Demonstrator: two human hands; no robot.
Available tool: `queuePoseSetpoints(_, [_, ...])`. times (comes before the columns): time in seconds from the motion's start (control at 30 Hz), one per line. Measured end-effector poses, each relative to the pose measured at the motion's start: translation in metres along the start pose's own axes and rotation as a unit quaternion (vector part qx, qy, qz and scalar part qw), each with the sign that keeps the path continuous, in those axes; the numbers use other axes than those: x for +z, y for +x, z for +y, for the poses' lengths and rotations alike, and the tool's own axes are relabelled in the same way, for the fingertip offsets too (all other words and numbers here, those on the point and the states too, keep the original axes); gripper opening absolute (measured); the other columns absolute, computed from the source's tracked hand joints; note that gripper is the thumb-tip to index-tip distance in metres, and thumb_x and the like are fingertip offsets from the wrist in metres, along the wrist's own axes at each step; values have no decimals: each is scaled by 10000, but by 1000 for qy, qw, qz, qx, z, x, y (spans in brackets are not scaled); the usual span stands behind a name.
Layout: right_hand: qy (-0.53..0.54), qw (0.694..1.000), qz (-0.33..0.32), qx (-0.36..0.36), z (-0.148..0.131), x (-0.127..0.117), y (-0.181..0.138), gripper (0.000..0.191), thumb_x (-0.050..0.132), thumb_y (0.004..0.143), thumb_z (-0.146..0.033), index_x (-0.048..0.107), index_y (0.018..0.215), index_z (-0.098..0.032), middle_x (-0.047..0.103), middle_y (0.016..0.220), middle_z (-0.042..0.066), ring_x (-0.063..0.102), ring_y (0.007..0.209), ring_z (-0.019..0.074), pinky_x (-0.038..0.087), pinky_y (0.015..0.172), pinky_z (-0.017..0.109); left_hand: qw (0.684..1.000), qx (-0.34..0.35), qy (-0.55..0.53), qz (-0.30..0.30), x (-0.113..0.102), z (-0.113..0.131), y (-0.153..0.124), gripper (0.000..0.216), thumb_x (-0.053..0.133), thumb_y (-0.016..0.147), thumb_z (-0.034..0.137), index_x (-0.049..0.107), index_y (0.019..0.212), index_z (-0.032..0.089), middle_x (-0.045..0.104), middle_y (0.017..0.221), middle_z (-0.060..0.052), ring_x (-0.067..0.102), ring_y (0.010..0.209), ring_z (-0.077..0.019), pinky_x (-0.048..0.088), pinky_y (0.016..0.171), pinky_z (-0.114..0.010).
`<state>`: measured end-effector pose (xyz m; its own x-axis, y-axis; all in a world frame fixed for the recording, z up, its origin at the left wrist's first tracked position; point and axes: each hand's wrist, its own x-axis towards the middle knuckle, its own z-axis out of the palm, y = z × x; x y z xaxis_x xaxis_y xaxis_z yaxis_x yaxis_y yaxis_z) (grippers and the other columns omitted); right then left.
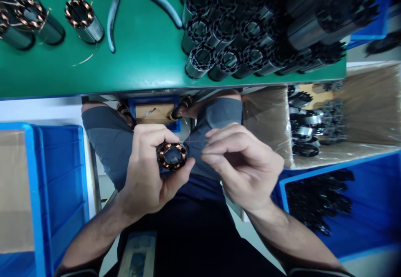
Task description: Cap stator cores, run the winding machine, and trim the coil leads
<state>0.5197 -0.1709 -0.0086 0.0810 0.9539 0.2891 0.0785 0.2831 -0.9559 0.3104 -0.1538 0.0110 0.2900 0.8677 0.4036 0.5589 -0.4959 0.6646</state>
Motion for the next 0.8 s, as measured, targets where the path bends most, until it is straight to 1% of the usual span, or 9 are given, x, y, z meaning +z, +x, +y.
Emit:
queuePoseSetpoints(0.07, [96, 989, 25, 113, -1, 9, -7, 43, 961, 1070, -288, 936, 1091, -316, 882, 948, -7, 821, 837, 171, 690, 804, 311, 1000, 14, 0, 14, 5, -3, 0, 230, 770, 1108, 330, 637, 1278, 252, 743, 1131, -72, 739, 1098, -257, 670, 931, -404])
queuePoseSetpoints(0.13, [205, 954, 11, 218, -1, 19, -15, 201, 996, 1050, -414, 950, 1232, -341, 901, 981, -9, 835, 831, 159, 705, 771, 279, 998, 41, 4, 38, 9, -6, -1, 259, 792, 1104, 339, 615, 1278, 263, 739, 1093, -61, 730, 1065, -253, 650, 898, -384])
queuePoseSetpoints(0.23, [270, 923, -13, 275, 2, 30, -24, 310, 1051, 987, -444, 967, 1268, -346, 921, 1028, 10, 866, 909, 174, 745, 854, 298, 996, 72, 31, 43, 14, -11, -3, 274, 817, 1127, 415, 636, 1254, 253, 746, 1060, -61, 731, 1033, -249, 632, 903, -373])
queuePoseSetpoints(0.33, [263, 925, 11, 274, 6, 34, -26, 137, 1051, 985, -373, 991, 1107, -352, 929, 1061, 16, 877, 984, 174, 741, 940, 296, 992, 89, 85, 36, 16, -14, -7, 217, 766, 1150, 417, 676, 1218, 232, 745, 1090, -88, 701, 999, -245, 603, 896, -377])
queuePoseSetpoints(0.5, [254, 926, -24, 279, 9, 25, -20, 55, 969, 1067, -352, 947, 1052, -304, 886, 1002, 11, 821, 874, 151, 707, 815, 259, 985, 119, 123, 7, 13, -13, -8, 178, 744, 1056, 260, 689, 1219, 216, 740, 1118, -96, 663, 927, -239, 564, 818, -381])
queuePoseSetpoints(0.6, [172, 959, -77, 210, 8, 9, -7, 65, 965, 1061, -284, 906, 1034, -275, 827, 1037, 26, 804, 952, 170, 713, 896, 298, 989, 103, 102, -22, 5, -7, -3, 208, 748, 997, 199, 714, 1197, 249, 710, 1107, -71, 670, 887, -212, 582, 787, -344])
queuePoseSetpoints(0.67, [73, 982, -123, 125, 6, -6, 6, 105, 999, 1011, -234, 902, 1032, -270, 826, 1158, 62, 823, 1110, 219, 727, 1027, 362, 997, 23, 3, -78, 1, -7, 1, 162, 745, 1012, 200, 715, 1159, 258, 714, 1060, -55, 715, 857, -194, 609, 763, -312])
queuePoseSetpoints(0.73, [-4, 981, -192, 29, 3, -21, 17, 114, 983, 1005, -198, 908, 1045, -274, 842, 1353, 102, 828, 1292, 271, 720, 1159, 425, 949, -138, -195, -207, -1, -11, 3, 76, 677, 1122, 322, 696, 1129, 248, 748, 928, -37, 710, 681, -169, 604, 643, -287])
queuePoseSetpoints(0.8, [-35, 963, -265, -19, 0, -34, 23, 101, 919, 1042, -170, 892, 1058, -266, 843, 1500, 124, 837, 1375, 286, 725, 1186, 433, 808, -295, -374, -347, -1, -20, 0, 422, 437, 1245, 560, 690, 1158, 234, 743, 744, -17, 592, 440, -155, 527, 471, -286])
